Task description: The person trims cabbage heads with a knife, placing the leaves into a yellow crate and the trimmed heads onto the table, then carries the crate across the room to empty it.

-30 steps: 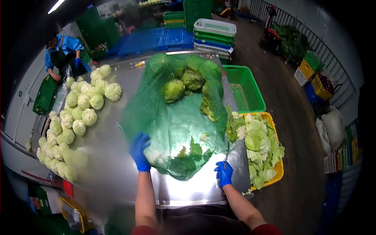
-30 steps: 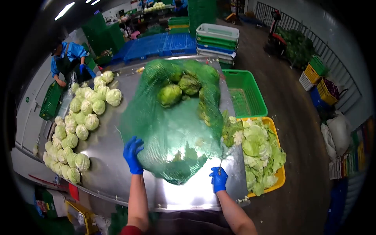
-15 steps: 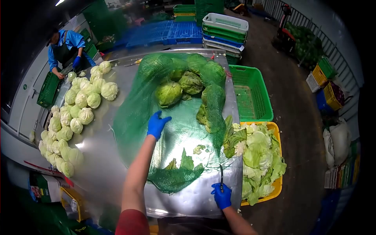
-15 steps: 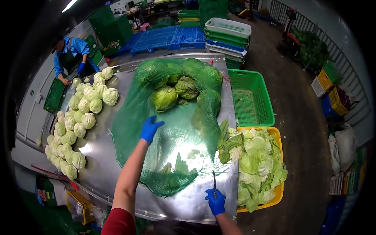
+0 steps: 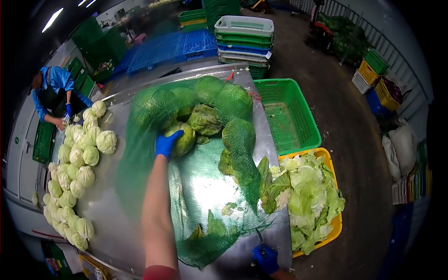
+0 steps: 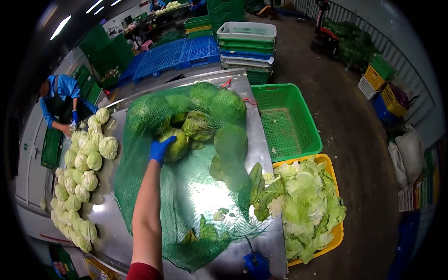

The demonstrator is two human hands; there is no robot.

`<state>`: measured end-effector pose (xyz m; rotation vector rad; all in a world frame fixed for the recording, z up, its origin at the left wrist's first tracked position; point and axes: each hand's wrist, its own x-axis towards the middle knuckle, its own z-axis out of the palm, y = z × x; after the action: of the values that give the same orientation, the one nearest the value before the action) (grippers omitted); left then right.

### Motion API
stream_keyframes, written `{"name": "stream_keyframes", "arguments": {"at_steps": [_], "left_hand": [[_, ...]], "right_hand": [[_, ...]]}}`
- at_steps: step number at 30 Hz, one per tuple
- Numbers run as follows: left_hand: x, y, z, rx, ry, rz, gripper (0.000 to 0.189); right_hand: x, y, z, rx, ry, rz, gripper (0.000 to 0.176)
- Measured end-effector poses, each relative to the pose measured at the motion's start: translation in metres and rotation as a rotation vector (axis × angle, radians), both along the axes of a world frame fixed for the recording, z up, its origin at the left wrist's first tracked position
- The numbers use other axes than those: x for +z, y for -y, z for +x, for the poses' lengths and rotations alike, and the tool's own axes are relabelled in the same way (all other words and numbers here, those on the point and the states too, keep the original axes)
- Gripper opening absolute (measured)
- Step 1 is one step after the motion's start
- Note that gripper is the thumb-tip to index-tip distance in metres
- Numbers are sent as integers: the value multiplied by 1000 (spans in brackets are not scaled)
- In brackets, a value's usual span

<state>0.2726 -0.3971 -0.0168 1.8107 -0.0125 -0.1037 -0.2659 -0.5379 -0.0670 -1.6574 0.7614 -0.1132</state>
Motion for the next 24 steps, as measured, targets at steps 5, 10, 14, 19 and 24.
{"name": "stream_keyframes", "arguments": {"at_steps": [5,10,14,19,24], "left_hand": [[12,-3,-15,-53,-8,27,78],[-19,-11,-3,-22,-54,-115,80],[-50,-25,-10,42,124,-40,74],[-25,-37,-88,-30,-102,-418,55],[-8,-67,-189,-127,-233,-697,69]], "right_hand": [[-17,-2,-8,-2,-18,-24,6],[-7,0,-7,8,-4,-1,7],[-21,-3,-11,-93,20,141,6],[-19,-2,-13,-41,18,97,7],[-7,3,-10,14,24,53,10]]}}
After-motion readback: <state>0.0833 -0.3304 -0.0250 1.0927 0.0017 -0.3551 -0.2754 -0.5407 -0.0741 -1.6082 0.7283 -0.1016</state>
